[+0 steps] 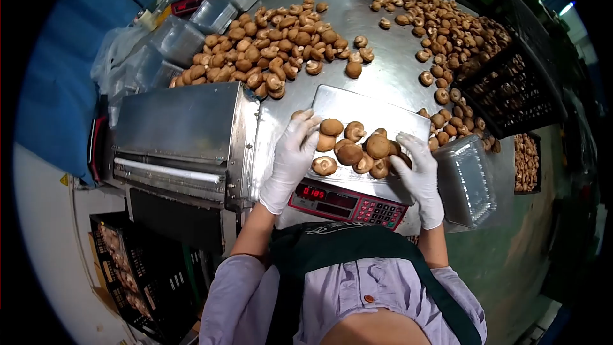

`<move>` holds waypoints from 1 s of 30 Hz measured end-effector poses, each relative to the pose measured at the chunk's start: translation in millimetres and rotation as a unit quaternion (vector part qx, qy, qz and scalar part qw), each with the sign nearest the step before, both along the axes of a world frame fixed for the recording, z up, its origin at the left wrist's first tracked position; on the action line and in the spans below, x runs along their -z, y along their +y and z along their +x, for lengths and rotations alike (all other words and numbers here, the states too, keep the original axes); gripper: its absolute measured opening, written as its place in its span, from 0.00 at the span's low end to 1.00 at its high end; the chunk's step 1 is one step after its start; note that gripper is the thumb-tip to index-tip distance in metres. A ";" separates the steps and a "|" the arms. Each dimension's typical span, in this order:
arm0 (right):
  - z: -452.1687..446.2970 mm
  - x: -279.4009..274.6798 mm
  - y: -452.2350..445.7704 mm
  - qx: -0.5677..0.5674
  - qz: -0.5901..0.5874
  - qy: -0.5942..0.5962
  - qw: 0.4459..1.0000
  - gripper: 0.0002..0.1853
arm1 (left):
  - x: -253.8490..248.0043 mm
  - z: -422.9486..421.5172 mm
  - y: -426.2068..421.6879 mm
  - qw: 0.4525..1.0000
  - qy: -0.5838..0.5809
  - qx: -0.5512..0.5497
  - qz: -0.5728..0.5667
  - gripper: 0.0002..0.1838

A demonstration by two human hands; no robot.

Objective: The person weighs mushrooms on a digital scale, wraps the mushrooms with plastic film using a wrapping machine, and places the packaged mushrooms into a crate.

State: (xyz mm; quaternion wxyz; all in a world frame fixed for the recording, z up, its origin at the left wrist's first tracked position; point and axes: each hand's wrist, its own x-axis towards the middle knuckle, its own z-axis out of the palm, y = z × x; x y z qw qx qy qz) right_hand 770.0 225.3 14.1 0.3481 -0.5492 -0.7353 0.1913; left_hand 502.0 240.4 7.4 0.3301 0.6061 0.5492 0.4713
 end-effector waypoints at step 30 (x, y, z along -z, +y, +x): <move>-30.3 11.2 14.1 -0.068 -0.005 -0.080 0.994 0.25 | 23.4 -2.6 -9.2 0.985 -0.167 -0.008 0.048 0.32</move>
